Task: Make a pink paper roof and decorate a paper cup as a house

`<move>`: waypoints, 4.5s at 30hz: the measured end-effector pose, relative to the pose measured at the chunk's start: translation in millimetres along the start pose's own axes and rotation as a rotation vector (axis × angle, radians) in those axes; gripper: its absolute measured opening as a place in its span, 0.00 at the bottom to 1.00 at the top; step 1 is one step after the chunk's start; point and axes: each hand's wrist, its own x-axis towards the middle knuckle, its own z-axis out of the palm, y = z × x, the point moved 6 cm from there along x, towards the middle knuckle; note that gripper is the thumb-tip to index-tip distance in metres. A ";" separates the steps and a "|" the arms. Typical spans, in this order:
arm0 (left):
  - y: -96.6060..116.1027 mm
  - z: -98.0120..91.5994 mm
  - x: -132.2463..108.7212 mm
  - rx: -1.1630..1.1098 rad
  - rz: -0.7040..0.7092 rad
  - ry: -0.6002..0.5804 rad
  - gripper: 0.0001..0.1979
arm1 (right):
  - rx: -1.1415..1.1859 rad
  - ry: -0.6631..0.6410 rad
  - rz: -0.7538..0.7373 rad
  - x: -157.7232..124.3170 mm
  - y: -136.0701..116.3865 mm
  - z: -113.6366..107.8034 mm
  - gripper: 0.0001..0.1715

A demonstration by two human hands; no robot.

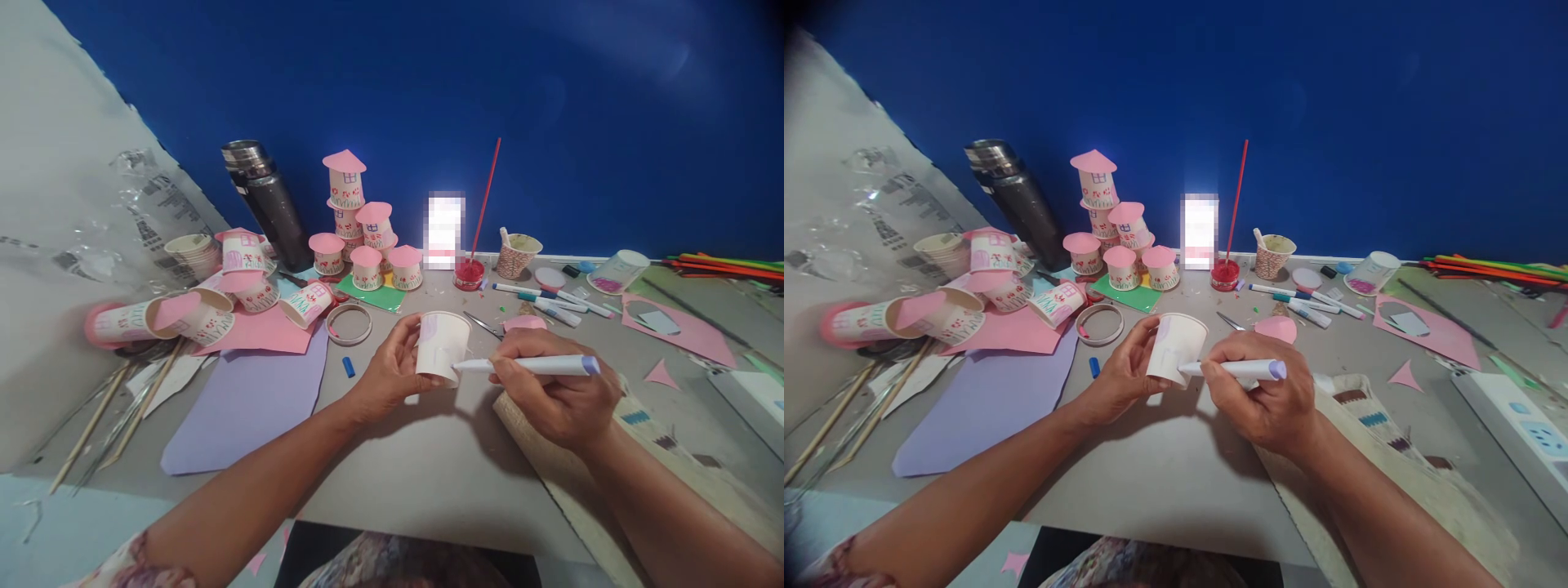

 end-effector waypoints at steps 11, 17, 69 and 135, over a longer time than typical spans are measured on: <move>0.0 -0.7 -2.0 0.154 0.080 -0.004 0.42 | 0.074 -0.044 -0.032 1.6 -6.2 8.4 0.11; 1.1 -1.5 -1.6 0.139 0.083 0.010 0.41 | 0.019 -0.071 -0.043 0.6 -5.7 9.0 0.11; 2.0 -4.0 -3.5 0.279 0.132 0.051 0.41 | -0.017 -0.040 -0.006 -1.7 -4.7 7.8 0.11; 4.3 0.8 -3.7 0.173 0.060 0.033 0.42 | -0.131 0.146 0.110 -7.8 10.5 -3.9 0.10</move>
